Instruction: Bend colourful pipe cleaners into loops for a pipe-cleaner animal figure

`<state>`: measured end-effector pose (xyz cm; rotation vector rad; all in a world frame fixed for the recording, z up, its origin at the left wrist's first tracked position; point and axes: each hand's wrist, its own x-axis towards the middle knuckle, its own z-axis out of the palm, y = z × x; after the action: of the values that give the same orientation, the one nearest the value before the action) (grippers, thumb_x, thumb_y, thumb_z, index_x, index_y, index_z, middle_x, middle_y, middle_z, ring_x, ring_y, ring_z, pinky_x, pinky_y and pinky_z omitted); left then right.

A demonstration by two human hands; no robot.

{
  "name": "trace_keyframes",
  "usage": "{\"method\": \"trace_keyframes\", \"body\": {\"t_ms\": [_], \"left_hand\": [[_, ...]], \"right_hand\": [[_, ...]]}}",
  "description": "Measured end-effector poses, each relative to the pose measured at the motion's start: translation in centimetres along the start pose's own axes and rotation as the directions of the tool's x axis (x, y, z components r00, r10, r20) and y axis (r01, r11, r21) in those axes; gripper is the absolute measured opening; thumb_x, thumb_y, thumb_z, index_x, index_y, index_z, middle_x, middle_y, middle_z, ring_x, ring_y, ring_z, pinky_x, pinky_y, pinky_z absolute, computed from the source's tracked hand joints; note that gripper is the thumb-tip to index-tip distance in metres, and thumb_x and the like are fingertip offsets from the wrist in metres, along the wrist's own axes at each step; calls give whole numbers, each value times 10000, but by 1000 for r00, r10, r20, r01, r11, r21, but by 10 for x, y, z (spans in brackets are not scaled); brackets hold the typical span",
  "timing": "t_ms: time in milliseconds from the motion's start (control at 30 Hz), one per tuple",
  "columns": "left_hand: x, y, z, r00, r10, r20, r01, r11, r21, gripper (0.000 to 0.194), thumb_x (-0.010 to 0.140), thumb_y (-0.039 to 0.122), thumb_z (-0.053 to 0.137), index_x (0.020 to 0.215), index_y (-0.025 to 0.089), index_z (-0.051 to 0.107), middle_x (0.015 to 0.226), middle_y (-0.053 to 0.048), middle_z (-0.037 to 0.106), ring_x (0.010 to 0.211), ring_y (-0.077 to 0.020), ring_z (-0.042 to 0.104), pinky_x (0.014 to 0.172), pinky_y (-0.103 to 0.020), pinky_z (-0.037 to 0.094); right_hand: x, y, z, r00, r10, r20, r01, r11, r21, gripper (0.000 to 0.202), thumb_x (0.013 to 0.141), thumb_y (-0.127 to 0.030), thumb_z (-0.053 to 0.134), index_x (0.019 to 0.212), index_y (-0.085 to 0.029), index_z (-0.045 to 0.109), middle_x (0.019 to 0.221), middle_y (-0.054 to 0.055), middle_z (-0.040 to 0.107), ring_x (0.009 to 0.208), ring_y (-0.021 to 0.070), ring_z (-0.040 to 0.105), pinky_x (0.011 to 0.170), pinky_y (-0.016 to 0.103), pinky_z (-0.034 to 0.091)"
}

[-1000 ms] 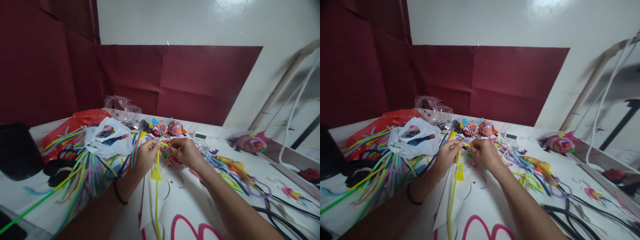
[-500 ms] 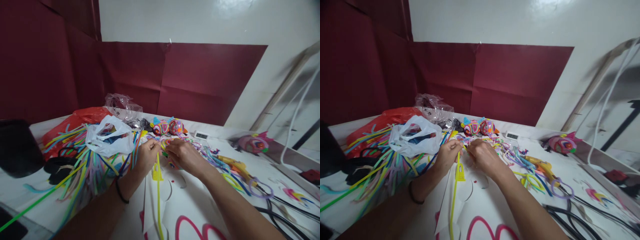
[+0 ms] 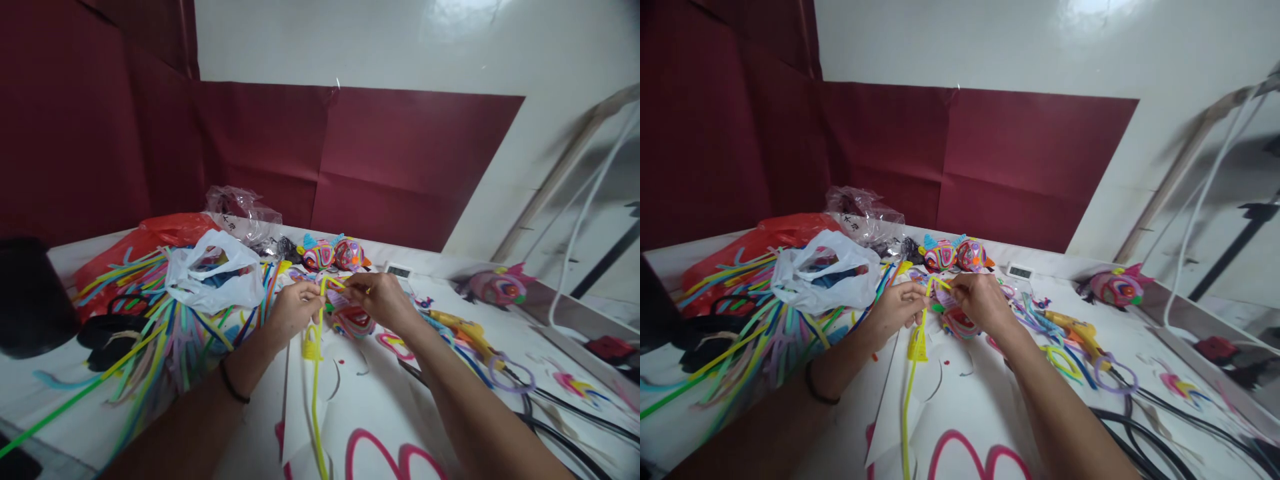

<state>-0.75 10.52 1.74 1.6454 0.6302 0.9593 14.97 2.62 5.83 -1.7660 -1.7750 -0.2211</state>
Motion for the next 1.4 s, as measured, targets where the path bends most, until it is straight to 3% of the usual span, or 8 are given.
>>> {"method": "trace_keyframes", "body": {"t_ms": [333, 467, 833, 1400], "left_hand": [[2, -16, 7, 995, 25, -99, -23, 1000, 20, 28, 667, 188, 587, 682, 173, 569, 434, 55, 543, 408, -85, 507, 422, -175, 363], [3, -25, 13, 990, 45, -131, -44, 999, 9, 20, 678, 192, 580, 692, 181, 572, 431, 61, 535, 403, -87, 506, 419, -177, 368], [0, -25, 19, 991, -6, -134, -7, 996, -94, 79, 627, 115, 568, 684, 169, 562, 515, 47, 573, 433, -98, 559, 400, -185, 434], [-2, -36, 31, 990, -87, -109, 64, 978, -197, 53, 680, 118, 586, 706, 150, 552, 482, 32, 585, 417, -106, 580, 430, -212, 499]], "right_hand": [[3, 12, 4, 993, 40, 115, -47, 997, 56, 144, 713, -133, 551, 725, -162, 692, 734, 33, 689, 639, 151, 585, 604, 237, 398], [4, 18, 6, 986, 87, 145, -99, 992, 80, 134, 701, -155, 552, 721, -158, 685, 634, 10, 660, 567, 131, 552, 550, 223, 385], [3, 24, 4, 971, 84, 224, -121, 981, 153, 135, 686, -170, 561, 723, -131, 686, 637, 12, 659, 569, 126, 557, 555, 213, 416], [5, 33, 12, 981, 53, 188, -80, 987, 139, 148, 665, -146, 571, 733, -142, 703, 619, 11, 647, 555, 122, 551, 539, 216, 407]]}}
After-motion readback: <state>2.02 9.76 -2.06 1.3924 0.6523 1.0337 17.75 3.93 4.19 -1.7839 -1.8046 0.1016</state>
